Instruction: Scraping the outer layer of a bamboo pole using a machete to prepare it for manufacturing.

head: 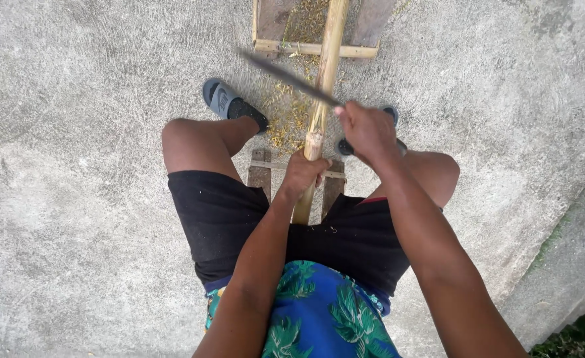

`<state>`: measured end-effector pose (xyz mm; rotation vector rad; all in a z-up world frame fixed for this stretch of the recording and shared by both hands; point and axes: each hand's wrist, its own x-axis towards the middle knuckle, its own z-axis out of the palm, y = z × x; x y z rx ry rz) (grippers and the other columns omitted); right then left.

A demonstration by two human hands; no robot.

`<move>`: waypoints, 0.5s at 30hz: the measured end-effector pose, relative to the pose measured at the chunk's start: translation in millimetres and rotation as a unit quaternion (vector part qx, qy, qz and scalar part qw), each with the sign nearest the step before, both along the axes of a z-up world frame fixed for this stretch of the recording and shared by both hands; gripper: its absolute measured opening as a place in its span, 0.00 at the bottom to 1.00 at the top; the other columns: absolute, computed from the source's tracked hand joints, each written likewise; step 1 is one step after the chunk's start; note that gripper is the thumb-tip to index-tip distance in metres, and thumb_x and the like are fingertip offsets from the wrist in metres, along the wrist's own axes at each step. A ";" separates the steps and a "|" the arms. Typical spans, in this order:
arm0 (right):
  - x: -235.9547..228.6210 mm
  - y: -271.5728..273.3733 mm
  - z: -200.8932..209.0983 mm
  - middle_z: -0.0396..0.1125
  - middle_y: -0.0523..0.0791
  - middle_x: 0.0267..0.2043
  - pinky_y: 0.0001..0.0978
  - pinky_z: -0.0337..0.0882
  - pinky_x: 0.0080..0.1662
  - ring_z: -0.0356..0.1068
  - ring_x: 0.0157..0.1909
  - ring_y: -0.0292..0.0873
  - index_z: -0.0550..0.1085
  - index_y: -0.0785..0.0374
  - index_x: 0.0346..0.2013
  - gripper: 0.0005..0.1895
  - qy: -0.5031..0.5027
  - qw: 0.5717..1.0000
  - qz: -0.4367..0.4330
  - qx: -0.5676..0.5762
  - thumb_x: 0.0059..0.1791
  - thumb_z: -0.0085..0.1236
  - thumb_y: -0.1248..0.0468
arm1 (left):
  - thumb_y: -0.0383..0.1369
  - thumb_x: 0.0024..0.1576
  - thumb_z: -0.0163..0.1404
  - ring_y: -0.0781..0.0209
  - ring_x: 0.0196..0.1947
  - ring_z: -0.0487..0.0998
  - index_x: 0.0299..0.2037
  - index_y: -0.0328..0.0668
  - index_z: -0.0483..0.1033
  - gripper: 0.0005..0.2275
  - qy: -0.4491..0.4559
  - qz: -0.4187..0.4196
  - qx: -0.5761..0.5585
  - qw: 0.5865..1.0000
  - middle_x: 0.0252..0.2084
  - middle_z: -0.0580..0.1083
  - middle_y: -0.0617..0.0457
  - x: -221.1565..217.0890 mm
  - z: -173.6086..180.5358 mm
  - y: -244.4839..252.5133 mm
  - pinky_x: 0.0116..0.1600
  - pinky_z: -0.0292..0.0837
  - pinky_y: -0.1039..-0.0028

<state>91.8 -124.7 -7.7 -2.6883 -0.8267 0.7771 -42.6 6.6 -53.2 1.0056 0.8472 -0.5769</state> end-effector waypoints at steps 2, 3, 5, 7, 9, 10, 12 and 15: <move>4.5 -1.5 1.8 0.59 0.40 0.14 0.41 0.60 0.22 0.59 0.15 0.41 0.70 0.58 0.31 0.24 -0.046 0.993 -0.100 0.035 0.62 0.41 0.47 | 0.26 0.54 0.58 0.56 0.21 0.73 0.43 0.22 0.77 0.11 0.017 -0.038 0.084 0.996 0.27 0.76 0.42 -8.0 8.3 -8.0 0.24 0.69 0.67; 5.9 1.7 3.1 0.59 0.40 0.14 0.41 0.60 0.22 0.59 0.15 0.41 0.70 0.58 0.31 0.24 -0.055 0.993 -0.097 0.039 0.62 0.41 0.47 | 0.26 0.54 0.58 0.56 0.21 0.73 0.43 0.22 0.77 0.11 0.009 -0.035 0.088 0.995 0.27 0.76 0.42 -3.6 12.2 -7.5 0.24 0.69 0.67; 7.6 5.7 6.7 0.59 0.39 0.16 0.40 0.61 0.18 0.59 0.14 0.41 0.70 0.58 0.36 0.20 -0.004 0.995 -0.101 0.026 0.62 0.39 0.48 | 0.29 0.49 0.62 0.53 0.31 0.83 0.44 0.29 0.77 0.15 -0.010 -0.071 0.242 0.968 0.33 0.80 0.45 2.9 21.7 -10.2 0.38 0.80 0.64; 1.3 0.6 7.8 0.59 0.40 0.13 0.41 0.60 0.21 0.58 0.14 0.41 0.71 0.57 0.34 0.21 -0.042 0.999 -0.002 0.015 0.60 0.41 0.47 | 0.32 0.49 0.61 0.48 0.35 0.83 0.45 0.31 0.76 0.16 0.002 -0.079 0.295 0.952 0.35 0.80 0.42 3.7 24.1 -18.3 0.42 0.79 0.60; 3.9 -1.1 5.9 0.58 0.42 0.10 0.42 0.59 0.24 0.57 0.14 0.42 0.72 0.57 0.32 0.21 -0.072 0.993 0.094 0.008 0.59 0.43 0.47 | 0.34 0.49 0.61 0.43 0.38 0.84 0.46 0.33 0.76 0.18 0.021 -0.092 0.348 0.933 0.37 0.81 0.38 3.4 31.0 -22.6 0.47 0.78 0.56; 14.4 1.2 4.4 0.59 0.41 0.13 0.41 0.60 0.21 0.59 0.14 0.42 0.72 0.57 0.34 0.20 -0.038 0.998 0.057 0.009 0.59 0.42 0.48 | 0.35 0.51 0.59 0.42 0.39 0.84 0.48 0.33 0.75 0.18 0.044 -0.110 0.349 0.930 0.38 0.81 0.38 8.6 36.8 -20.7 0.47 0.79 0.56; 14.2 -4.2 5.5 0.60 0.41 0.15 0.40 0.61 0.18 0.60 0.14 0.43 0.72 0.57 0.36 0.19 0.011 1.000 0.007 0.001 0.60 0.40 0.49 | 0.36 0.53 0.58 0.42 0.39 0.84 0.51 0.34 0.73 0.19 0.074 -0.145 0.340 0.926 0.39 0.80 0.37 6.8 48.2 -24.6 0.47 0.79 0.55; 18.0 6.1 6.5 0.61 0.42 0.16 0.36 0.60 0.23 0.61 0.16 0.42 0.70 0.59 0.33 0.24 -0.034 0.988 -0.128 0.077 0.63 0.39 0.47 | 0.38 0.54 0.57 0.41 0.39 0.84 0.53 0.35 0.72 0.20 0.089 -0.125 0.367 0.918 0.39 0.80 0.37 16.3 48.1 -21.1 0.47 0.79 0.55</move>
